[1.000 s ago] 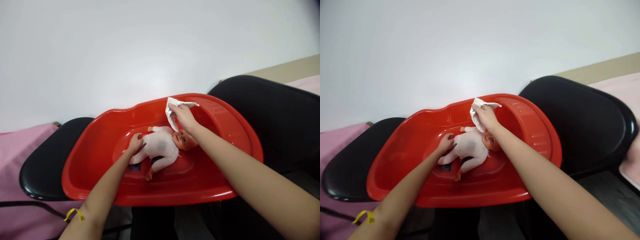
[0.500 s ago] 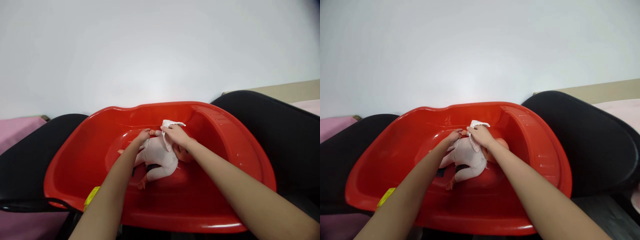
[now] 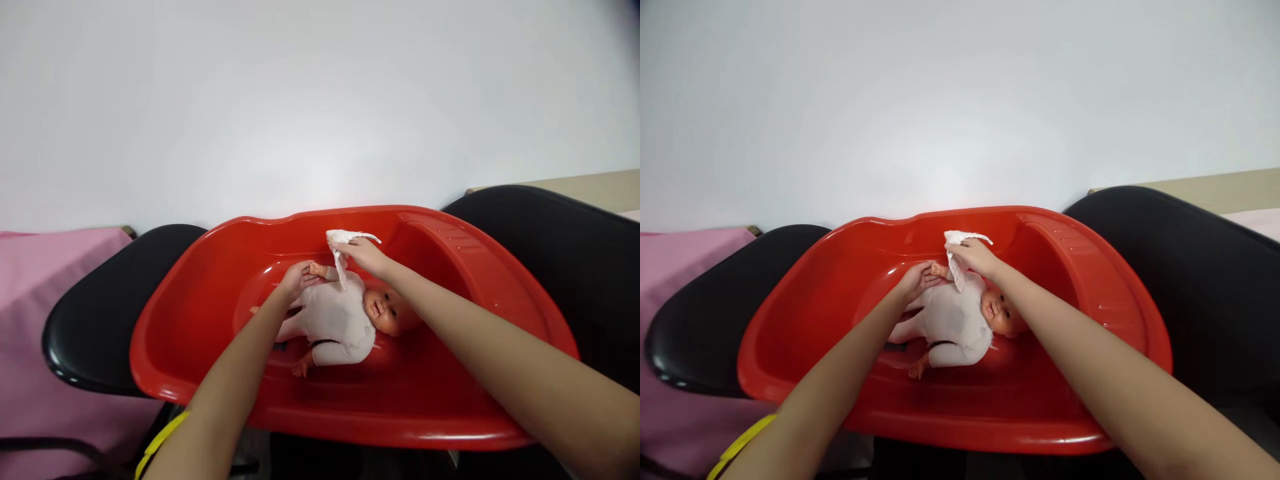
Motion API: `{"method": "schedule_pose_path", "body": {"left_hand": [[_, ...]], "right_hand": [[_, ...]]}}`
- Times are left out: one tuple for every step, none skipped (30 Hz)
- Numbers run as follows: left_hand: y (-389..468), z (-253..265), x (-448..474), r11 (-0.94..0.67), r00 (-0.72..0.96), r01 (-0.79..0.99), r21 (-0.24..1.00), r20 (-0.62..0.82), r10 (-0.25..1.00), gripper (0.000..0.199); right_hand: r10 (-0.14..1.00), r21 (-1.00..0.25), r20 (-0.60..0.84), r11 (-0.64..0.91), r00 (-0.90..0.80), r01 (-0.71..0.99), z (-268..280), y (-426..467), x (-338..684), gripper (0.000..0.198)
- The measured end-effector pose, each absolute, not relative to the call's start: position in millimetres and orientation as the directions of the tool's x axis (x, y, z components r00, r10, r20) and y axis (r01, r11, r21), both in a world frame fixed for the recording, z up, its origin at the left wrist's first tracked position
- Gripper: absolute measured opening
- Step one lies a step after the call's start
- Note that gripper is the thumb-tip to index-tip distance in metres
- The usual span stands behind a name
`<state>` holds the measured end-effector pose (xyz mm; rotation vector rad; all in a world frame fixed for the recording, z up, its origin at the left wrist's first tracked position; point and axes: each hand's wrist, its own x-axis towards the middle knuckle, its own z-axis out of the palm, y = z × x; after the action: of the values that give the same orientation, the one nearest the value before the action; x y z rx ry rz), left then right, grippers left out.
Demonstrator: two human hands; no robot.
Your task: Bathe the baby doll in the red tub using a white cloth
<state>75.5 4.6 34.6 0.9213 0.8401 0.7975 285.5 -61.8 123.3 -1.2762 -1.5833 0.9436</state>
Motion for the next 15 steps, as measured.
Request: {"method": "schedule_pose_path", "body": {"left_hand": [[0, 35, 74, 0.407, 0.460, -0.255, 0.877, -0.261, 0.849, 0.025], [-4, 34, 72, 0.418, 0.461, -0.287, 0.862, -0.259, 0.849, 0.031], [-8, 33, 70, 0.424, 0.451, -0.308, 0.852, -0.261, 0.853, 0.037], [-12, 32, 68, 0.433, 0.438, -0.323, 0.842, -0.272, 0.857, 0.041], [-15, 31, 67, 0.443, 0.424, -0.333, 0.833, -0.288, 0.859, 0.044], [-17, 30, 66, 0.450, 0.408, -0.338, 0.827, -0.302, 0.862, 0.047], [-19, 29, 65, 0.448, 0.392, -0.339, 0.827, -0.309, 0.867, 0.050], [-20, 29, 65, 0.440, 0.381, -0.335, 0.833, -0.307, 0.872, 0.052], [-21, 30, 65, 0.428, 0.378, -0.329, 0.842, -0.298, 0.876, 0.054], [-21, 31, 65, 0.417, 0.382, -0.318, 0.851, -0.288, 0.878, 0.056], [-21, 32, 65, 0.410, 0.389, -0.304, 0.860, -0.281, 0.877, 0.057], [-21, 34, 65, 0.401, 0.389, -0.292, 0.868, -0.275, 0.879, 0.057], [-21, 35, 65, 0.390, 0.376, -0.281, 0.877, -0.273, 0.886, 0.055], [-21, 36, 64, 0.379, 0.347, -0.272, 0.885, -0.277, 0.896, 0.053], [-21, 37, 63, 0.364, 0.305, -0.267, 0.892, -0.280, 0.910, 0.049]], "right_hand": [[0.967, -0.920, 0.176, 0.228, -0.185, 0.320, 121, -57, 279, 0.031], [0.943, -0.904, 0.188, 0.275, -0.273, 0.327, 115, -52, 273, 0.024], [0.916, -0.881, 0.197, 0.322, -0.350, 0.346, 107, -47, 265, 0.022], [0.890, -0.850, 0.202, 0.366, -0.408, 0.379, 97, -43, 258, 0.029], [0.871, -0.812, 0.202, 0.405, -0.448, 0.420, 86, -40, 251, 0.040], [0.861, -0.770, 0.202, 0.434, -0.466, 0.468, 74, -38, 245, 0.049], [0.863, -0.727, 0.204, 0.449, -0.462, 0.519, 63, -37, 241, 0.056], [0.872, -0.687, 0.206, 0.452, -0.444, 0.570, 54, -36, 239, 0.058], [0.882, -0.652, 0.210, 0.448, -0.421, 0.612, 47, -36, 238, 0.056], [0.891, -0.628, 0.215, 0.440, -0.400, 0.642, 43, -36, 238, 0.052], [0.898, -0.615, 0.217, 0.430, -0.382, 0.661, 42, -37, 238, 0.046], [0.904, -0.612, 0.214, 0.420, -0.371, 0.670, 42, -37, 240, 0.040], [0.906, -0.612, 0.206, 0.414, -0.369, 0.674, 43, -37, 241, 0.034], [0.908, -0.615, 0.198, 0.409, -0.370, 0.674, 45, -38, 242, 0.031], [0.907, -0.617, 0.194, 0.409, -0.374, 0.672, 46, -38, 243, 0.031]]}}
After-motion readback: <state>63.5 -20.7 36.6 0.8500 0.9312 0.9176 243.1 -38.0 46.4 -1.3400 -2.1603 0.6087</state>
